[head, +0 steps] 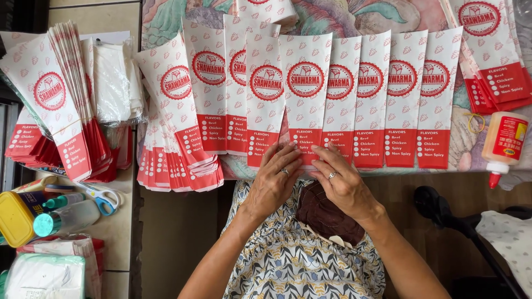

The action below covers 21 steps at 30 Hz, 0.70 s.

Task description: Organizing, aligning, and stacking printed paper bags on a table, followed by applying glue.

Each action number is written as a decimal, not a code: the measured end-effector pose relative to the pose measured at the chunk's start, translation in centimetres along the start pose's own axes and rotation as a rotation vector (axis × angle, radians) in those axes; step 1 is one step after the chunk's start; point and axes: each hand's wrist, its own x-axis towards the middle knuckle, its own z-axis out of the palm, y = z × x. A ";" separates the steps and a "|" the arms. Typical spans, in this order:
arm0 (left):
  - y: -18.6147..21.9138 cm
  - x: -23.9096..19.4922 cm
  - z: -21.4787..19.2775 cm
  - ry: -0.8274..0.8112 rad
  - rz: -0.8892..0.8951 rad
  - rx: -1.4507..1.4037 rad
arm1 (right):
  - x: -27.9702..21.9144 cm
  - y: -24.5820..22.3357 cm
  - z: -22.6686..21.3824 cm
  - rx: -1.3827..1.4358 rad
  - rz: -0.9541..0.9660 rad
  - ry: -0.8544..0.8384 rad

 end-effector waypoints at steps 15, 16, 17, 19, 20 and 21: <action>0.0 0.0 -0.6 0.052 0.077 0.004 | -0.4 0.2 -0.4 0.025 -0.036 0.035; 0.1 0.0 -0.5 0.051 0.076 0.005 | -0.2 0.1 -0.4 0.026 -0.036 0.034; 0.1 0.0 -0.3 0.066 0.071 0.021 | 0.0 -0.1 -0.4 0.041 -0.015 0.043; 0.1 0.1 0.0 0.081 0.066 0.036 | 0.2 -0.2 -0.2 0.056 0.006 0.051; 0.1 0.1 0.2 0.098 0.044 0.038 | 0.1 -0.1 -0.1 0.082 0.055 0.068; 0.1 0.1 0.4 0.115 0.023 0.041 | 0.1 -0.1 0.1 0.108 0.104 0.085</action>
